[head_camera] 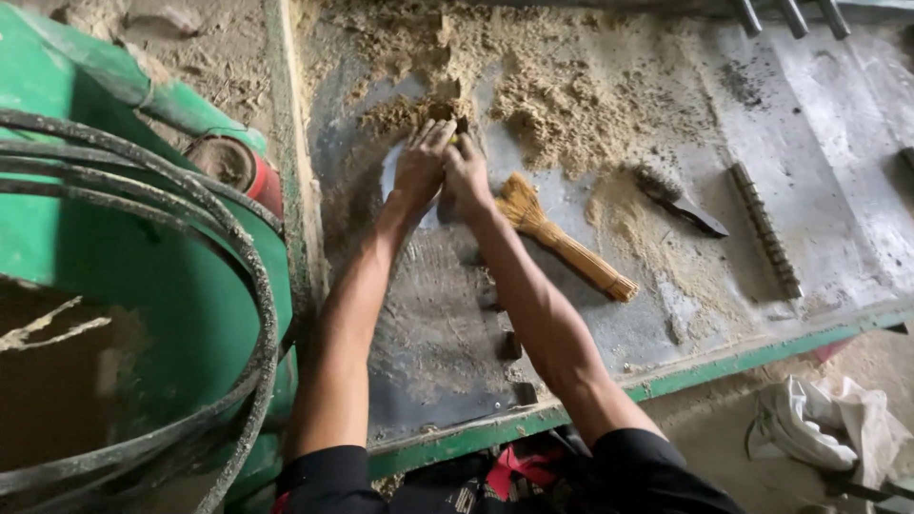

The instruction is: Cleaning rice bran and dust from a metal machine tray using a brush and a screwdriver tool.

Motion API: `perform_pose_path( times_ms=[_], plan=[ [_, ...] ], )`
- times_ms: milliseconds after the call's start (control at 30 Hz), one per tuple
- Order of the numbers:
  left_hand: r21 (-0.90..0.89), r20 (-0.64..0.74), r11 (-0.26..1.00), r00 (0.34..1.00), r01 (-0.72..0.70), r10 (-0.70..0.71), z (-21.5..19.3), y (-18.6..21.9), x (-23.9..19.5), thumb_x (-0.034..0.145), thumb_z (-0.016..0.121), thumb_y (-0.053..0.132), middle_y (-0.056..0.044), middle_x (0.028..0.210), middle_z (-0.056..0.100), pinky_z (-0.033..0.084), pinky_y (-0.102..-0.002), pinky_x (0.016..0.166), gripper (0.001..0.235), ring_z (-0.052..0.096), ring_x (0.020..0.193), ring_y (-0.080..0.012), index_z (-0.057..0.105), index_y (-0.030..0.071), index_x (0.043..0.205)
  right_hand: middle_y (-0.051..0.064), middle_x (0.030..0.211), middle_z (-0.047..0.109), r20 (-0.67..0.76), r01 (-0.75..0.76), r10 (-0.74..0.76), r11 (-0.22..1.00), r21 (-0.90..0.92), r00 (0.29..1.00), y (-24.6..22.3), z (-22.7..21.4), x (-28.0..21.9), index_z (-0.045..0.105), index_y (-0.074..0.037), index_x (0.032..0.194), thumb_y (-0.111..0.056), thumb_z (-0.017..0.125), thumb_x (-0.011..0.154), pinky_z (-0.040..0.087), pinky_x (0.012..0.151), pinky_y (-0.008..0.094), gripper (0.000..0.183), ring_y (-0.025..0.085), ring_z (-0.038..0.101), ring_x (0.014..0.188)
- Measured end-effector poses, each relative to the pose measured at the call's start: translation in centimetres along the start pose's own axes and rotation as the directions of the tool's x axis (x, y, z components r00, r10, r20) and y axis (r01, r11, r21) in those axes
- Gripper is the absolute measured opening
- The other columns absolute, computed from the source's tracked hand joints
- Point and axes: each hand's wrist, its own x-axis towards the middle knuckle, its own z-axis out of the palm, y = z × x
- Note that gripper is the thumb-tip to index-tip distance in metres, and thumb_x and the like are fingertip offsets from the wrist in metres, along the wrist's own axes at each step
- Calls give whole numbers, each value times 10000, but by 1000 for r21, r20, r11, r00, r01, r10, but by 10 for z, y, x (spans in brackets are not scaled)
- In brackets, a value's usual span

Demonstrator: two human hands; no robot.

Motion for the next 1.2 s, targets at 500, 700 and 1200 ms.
perform_pose_path(
  times_ms=[500, 700, 1200],
  plan=[
    [49, 22, 991, 992, 126, -127, -5, 6, 0, 1017, 567, 90, -156, 1635, 355, 163, -459, 1276, 560, 303, 1534, -308, 404, 53, 1551, 109, 773, 633, 0, -356, 357, 934, -39, 934, -79, 4, -66, 217, -125, 1633, -238, 469, 1072, 391, 328, 257, 626, 93, 476, 452],
    [-22, -35, 988, 988, 150, -151, -15, 7, -3, 1035, 580, 126, -202, 1592, 371, 155, -489, 1250, 567, 297, 1490, -341, 392, 23, 1560, 91, 768, 636, 74, -355, 348, 930, 97, 934, -24, 4, -9, 245, -140, 1621, -210, 465, 1040, 428, 339, 264, 625, 100, 492, 458],
    [267, -145, 948, 980, 173, -137, 25, -13, -4, 1040, 599, 127, -179, 1643, 348, 182, -478, 1274, 557, 294, 1537, -332, 420, 5, 1554, -36, 1043, 642, 58, -195, 191, 976, 96, 980, -49, 2, -62, 178, -70, 1644, -206, 449, 1102, 614, 520, 245, 621, 84, 664, 632]
  ],
)
